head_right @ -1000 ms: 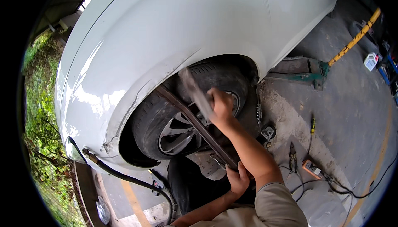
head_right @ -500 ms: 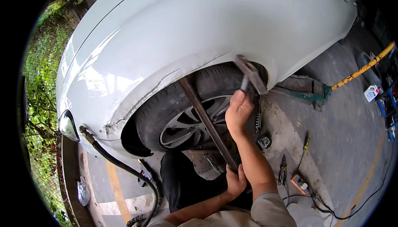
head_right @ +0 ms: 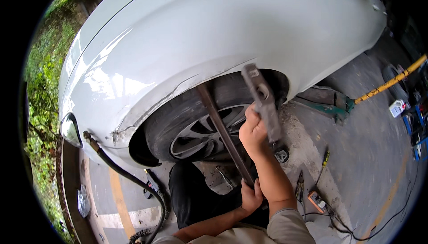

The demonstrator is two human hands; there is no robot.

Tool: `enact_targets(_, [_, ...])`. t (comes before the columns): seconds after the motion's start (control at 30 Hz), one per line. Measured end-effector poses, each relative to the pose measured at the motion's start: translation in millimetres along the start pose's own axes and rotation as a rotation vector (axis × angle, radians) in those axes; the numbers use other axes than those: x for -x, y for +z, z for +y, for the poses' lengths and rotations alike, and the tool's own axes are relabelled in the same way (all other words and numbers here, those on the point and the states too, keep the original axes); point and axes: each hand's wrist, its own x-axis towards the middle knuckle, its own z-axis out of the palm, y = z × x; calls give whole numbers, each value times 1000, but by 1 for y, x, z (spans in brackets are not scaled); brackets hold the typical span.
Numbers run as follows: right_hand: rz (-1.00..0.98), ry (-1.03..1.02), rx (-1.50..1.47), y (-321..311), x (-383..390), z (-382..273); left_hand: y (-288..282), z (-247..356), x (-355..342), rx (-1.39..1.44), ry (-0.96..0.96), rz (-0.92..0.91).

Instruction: The person repairs a dent on the front bumper of a white car using a hammer and a metal bar. They repeatedly strike the bar against the damaged area to push the metal back into shape and then use an angle grinder to smooth the surface.

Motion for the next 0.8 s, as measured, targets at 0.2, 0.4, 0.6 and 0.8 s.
enact_targets(0.2, [-110, 60, 357, 6, 2, 10, -1, 0, 0, 54, -182, -77])
enact_targets(0.4, [-261, -351, 262, 16, -4, -37, -2, -6, 1, -121, 150, 49])
enact_targets(0.6, [-275, -168, 331, 9, 2, -20, -3, 4, 0, 12, -59, -35])
enact_targets(0.8, [-299, -324, 361, 18, 4, -16, -5, 7, 2, 17, -108, -51])
